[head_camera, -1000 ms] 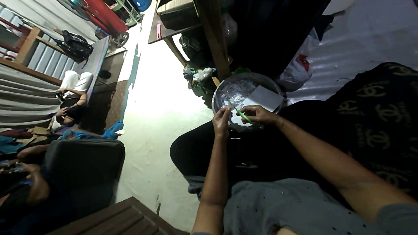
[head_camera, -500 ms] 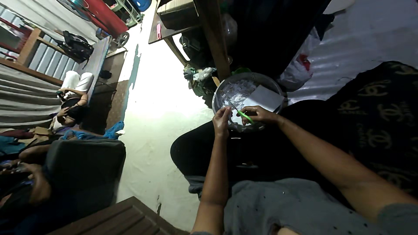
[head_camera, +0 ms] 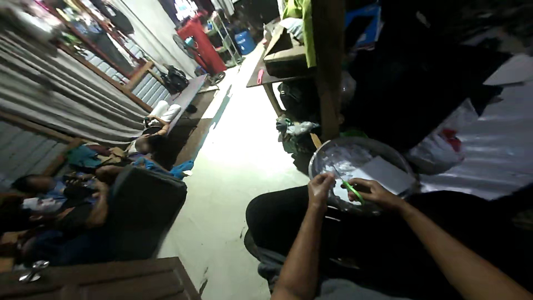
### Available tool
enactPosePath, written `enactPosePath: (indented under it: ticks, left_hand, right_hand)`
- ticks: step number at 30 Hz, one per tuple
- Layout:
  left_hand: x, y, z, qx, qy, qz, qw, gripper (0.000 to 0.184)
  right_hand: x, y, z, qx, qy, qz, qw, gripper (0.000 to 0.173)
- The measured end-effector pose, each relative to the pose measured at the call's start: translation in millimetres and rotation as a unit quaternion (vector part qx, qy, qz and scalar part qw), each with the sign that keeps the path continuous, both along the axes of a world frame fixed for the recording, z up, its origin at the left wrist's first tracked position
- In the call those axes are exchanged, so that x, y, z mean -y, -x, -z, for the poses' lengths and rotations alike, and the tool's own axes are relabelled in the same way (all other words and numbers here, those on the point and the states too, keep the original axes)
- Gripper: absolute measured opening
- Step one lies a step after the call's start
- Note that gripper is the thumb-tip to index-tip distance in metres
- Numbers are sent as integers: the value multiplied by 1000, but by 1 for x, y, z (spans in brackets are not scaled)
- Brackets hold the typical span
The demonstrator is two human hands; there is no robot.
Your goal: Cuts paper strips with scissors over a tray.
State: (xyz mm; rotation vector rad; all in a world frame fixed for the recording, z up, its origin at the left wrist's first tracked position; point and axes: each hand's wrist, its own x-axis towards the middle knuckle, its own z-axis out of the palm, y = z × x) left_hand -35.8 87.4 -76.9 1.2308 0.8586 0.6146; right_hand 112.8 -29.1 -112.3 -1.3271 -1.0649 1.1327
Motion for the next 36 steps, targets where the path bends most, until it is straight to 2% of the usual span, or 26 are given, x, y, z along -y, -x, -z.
enactPosePath:
  ticks: [8, 13, 21, 24, 32, 36]
  left_hand:
    - [5, -1, 1, 7, 6, 6, 1000, 15]
    - [5, 0, -11, -15, -14, 6, 1000, 16]
    - [6, 6, -7, -13, 1, 15, 1000, 16]
    - [6, 7, -7, -14, -5, 18, 1000, 15]
    - [5, 12, -4, -7, -4, 21, 1000, 19]
    - [5, 10, -6, -7, -1, 23, 1000, 17]
  right_hand:
    - [4, 0, 1, -38, -5, 28, 999, 31]
    - [2, 0, -10, 1, -8, 19, 1000, 34]
    - [3, 2, -8, -22, -16, 33, 999, 26]
    - [3, 2, -19, -29, -15, 44, 998, 25]
    - [4, -1, -19, -46, 3, -14, 999, 27]
    - [2, -1, -17, -45, 2, -8, 999, 26]
